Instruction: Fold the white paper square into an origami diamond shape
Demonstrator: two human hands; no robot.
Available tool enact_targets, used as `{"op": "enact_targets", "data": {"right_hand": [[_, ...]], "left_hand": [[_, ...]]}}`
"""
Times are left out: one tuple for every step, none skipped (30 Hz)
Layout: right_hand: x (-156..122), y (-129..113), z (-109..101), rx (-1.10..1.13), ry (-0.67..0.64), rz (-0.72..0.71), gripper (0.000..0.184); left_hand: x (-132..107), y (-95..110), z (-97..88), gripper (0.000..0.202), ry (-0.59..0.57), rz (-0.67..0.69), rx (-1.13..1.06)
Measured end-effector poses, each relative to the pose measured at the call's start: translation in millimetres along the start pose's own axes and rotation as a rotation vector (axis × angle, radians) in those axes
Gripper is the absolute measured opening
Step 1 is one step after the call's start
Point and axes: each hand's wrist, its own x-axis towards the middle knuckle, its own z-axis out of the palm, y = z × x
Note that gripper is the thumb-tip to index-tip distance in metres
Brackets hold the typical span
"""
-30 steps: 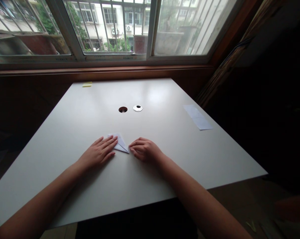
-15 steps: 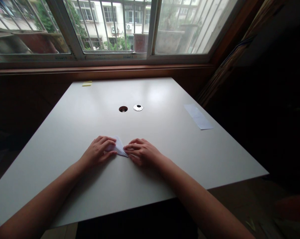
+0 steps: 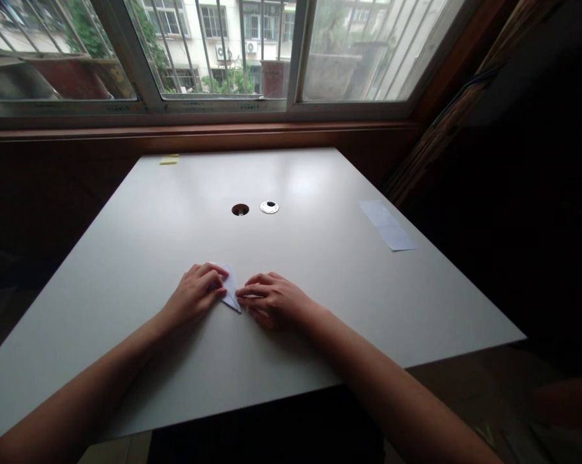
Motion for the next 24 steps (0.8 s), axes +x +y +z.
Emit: {"op": "enact_targets", "data": {"right_hand": [[0, 0, 0, 0.002, 0.002, -0.003, 0.035], [0, 0, 1, 0.004, 0.005, -0.008, 0.035], [0, 0, 1, 0.007, 0.004, -0.012, 0.035], [1, -1, 1, 0.009, 0.002, -0.015, 0.035], [1, -1, 1, 0.012, 0.004, -0.015, 0.034], [1, -2, 1, 0.015, 0.006, -0.013, 0.034], [1, -2, 1, 0.019, 0.005, -0.011, 0.034], [1, -3, 1, 0.025, 0.007, -0.011, 0.034], [1, -4, 1, 0.032, 0.009, -0.013, 0.034], [2, -4, 0, 0.037, 0.011, -0.015, 0.034], [2, -5, 0, 0.04, 0.009, -0.015, 0.034], [2, -6, -1, 0.039, 0.006, -0.016, 0.035], [3, -6, -2, 0.034, 0.002, -0.017, 0.037], [3, -7, -3, 0.026, -0.003, -0.018, 0.038], [4, -8, -4, 0.018, -0.01, -0.023, 0.039], [4, -8, -5, 0.011, -0.017, -0.026, 0.04], [5, -9, -6, 0.005, -0.026, -0.029, 0.039], [6, -9, -6, 0.001, -0.032, -0.028, 0.038], [6, -9, -6, -0.002, -0.04, -0.025, 0.038], [7, -9, -6, -0.005, -0.046, -0.021, 0.037], [7, -9, -6, -0.009, -0.053, -0.018, 0.038], [8, -10, -5, -0.014, -0.059, -0.014, 0.039], [8, -10, -4, -0.022, -0.061, -0.011, 0.039], [9, -11, -4, -0.032, -0.062, -0.007, 0.039]], "left_hand": [[0, 0, 0.6, 0.007, 0.0, -0.005, 0.006], [0, 0, 1.2, 0.006, 0.0, -0.009, 0.012], [0, 0, 1.8, 0.006, 0.001, -0.014, 0.018], [0, 1, 2.2, 0.006, 0.002, -0.018, 0.023], [0, 1, 2.4, 0.006, 0.002, -0.021, 0.027], [-1, 1, 2.5, 0.005, 0.003, -0.025, 0.032], [-1, 2, 2.5, 0.005, 0.003, -0.029, 0.037], [-1, 3, 2.4, 0.005, 0.003, -0.033, 0.042], [-1, 4, 2.2, 0.005, 0.002, -0.037, 0.047], [-1, 4, 2.1, 0.005, 0.001, -0.04, 0.051], [-1, 5, 2.1, 0.005, 0.001, -0.044, 0.055], [-1, 5, 2.0, 0.005, -0.001, -0.048, 0.058], [-1, 6, 2.0, 0.006, -0.001, -0.052, 0.061], [-1, 6, 2.1, 0.006, -0.001, -0.054, 0.064], [-1, 6, 2.1, 0.006, -0.001, -0.055, 0.067], [-1, 7, 2.1, 0.006, -0.001, -0.054, 0.071], [-1, 7, 2.0, 0.006, -0.001, -0.054, 0.074], [-1, 7, 1.9, 0.006, 0.001, -0.053, 0.076], [-1, 7, 1.7, 0.006, 0.003, -0.053, 0.078], [-1, 8, 1.6, 0.006, 0.006, -0.052, 0.078], [-1, 8, 1.6, 0.006, 0.009, -0.051, 0.077], [-1, 8, 1.5, 0.006, 0.013, -0.048, 0.076], [-1, 8, 1.6, 0.006, 0.018, -0.045, 0.076], [-1, 8, 1.7, 0.005, 0.021, -0.042, 0.075]]}}
